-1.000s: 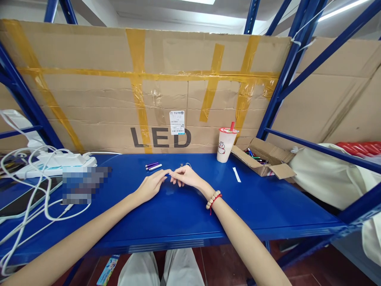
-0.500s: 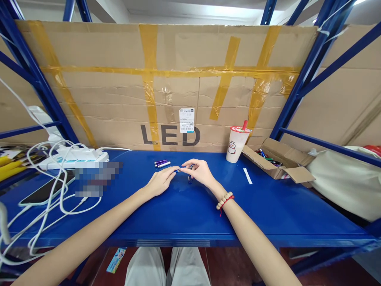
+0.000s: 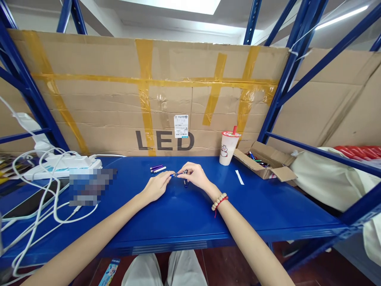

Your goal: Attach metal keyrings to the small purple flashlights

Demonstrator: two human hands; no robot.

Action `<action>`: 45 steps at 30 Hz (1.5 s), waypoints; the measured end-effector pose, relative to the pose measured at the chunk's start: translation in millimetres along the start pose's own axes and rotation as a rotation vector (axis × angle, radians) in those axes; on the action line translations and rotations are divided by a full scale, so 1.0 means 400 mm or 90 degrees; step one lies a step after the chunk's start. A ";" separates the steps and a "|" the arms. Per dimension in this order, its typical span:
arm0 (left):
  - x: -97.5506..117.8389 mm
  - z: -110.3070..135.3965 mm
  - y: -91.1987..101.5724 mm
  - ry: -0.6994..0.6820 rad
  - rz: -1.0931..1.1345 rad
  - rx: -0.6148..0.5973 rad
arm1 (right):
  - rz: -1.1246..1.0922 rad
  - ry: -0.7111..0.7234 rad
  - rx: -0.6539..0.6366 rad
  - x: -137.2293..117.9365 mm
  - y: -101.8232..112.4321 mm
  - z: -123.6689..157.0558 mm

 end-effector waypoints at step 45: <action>0.005 -0.010 -0.048 0.054 0.138 -0.087 | 0.073 -0.002 -0.044 0.014 -0.002 -0.011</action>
Point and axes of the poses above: each hand's wrist, its own z-axis away from the middle knuckle, its own y-axis out of the back of the hand, x = y × z, the point moved 10 cm from there along -z, towards the middle knuckle, and after that the axes turned 10 degrees about -z, right-handed, at the moved point
